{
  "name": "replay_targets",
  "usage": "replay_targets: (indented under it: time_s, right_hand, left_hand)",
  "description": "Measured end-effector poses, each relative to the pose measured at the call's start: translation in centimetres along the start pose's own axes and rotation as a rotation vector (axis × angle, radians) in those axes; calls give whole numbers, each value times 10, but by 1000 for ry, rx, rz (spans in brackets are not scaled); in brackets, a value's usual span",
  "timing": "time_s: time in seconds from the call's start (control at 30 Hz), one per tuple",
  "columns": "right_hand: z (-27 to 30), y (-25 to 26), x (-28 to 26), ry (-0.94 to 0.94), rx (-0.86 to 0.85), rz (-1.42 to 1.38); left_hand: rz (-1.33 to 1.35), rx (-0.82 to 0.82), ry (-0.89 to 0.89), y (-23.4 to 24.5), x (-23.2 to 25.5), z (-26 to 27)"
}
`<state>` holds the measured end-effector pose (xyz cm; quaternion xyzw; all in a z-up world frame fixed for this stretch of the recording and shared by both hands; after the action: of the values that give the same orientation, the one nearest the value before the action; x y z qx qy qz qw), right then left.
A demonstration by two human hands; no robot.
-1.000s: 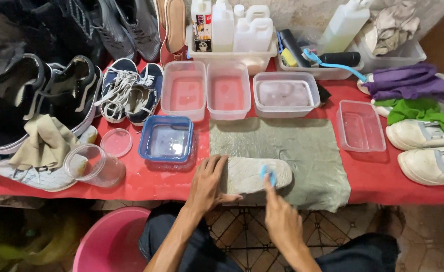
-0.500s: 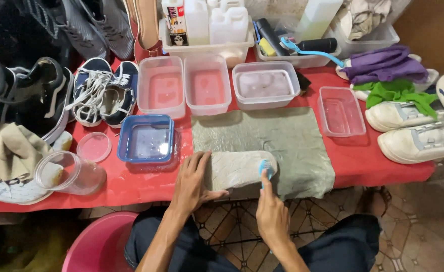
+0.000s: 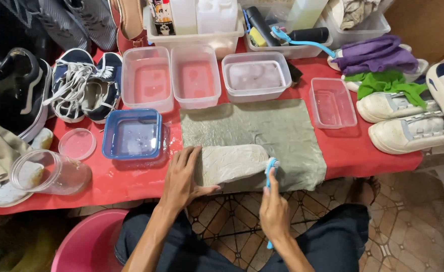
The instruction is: The person scrubs the sole of a beige sneaker using a blue toothbrush. They repeatedly dip the brush into a container of water and continue scrubbing the textured bottom of the shoe on a red table.
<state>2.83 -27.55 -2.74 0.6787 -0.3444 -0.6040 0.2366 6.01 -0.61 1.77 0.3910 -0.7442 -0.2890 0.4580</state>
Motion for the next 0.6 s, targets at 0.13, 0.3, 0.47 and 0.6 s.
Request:
replay_targets:
  time_s: [0.13,0.3,0.47,0.6]
  right_hand:
    - [11,-9,-20,192,-129,-39]
    - [35,-35,-52,376,-301,8]
    - [25,-34,-67,211,-140,-112]
    - [20,-41,-28,218,-126,-89]
  left_hand:
    - [13,14,-3,4,2,-4]
    - [9,23,-24,6,6,-3]
    - [7,33,-32,6,5,-4]
    - [27,12,-7,7,6,-2]
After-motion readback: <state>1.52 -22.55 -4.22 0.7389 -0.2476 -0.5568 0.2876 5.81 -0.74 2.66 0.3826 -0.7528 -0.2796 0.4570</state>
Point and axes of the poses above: each hand's wrist, its own z-axis away from the middle knuckle, its own y-axis out of the back of the hand, x = y × z, the point moved 7 cm from there along -z, towards the middle knuckle, and after that the axes turned 7 degrees about x, right-handed, at the moved point
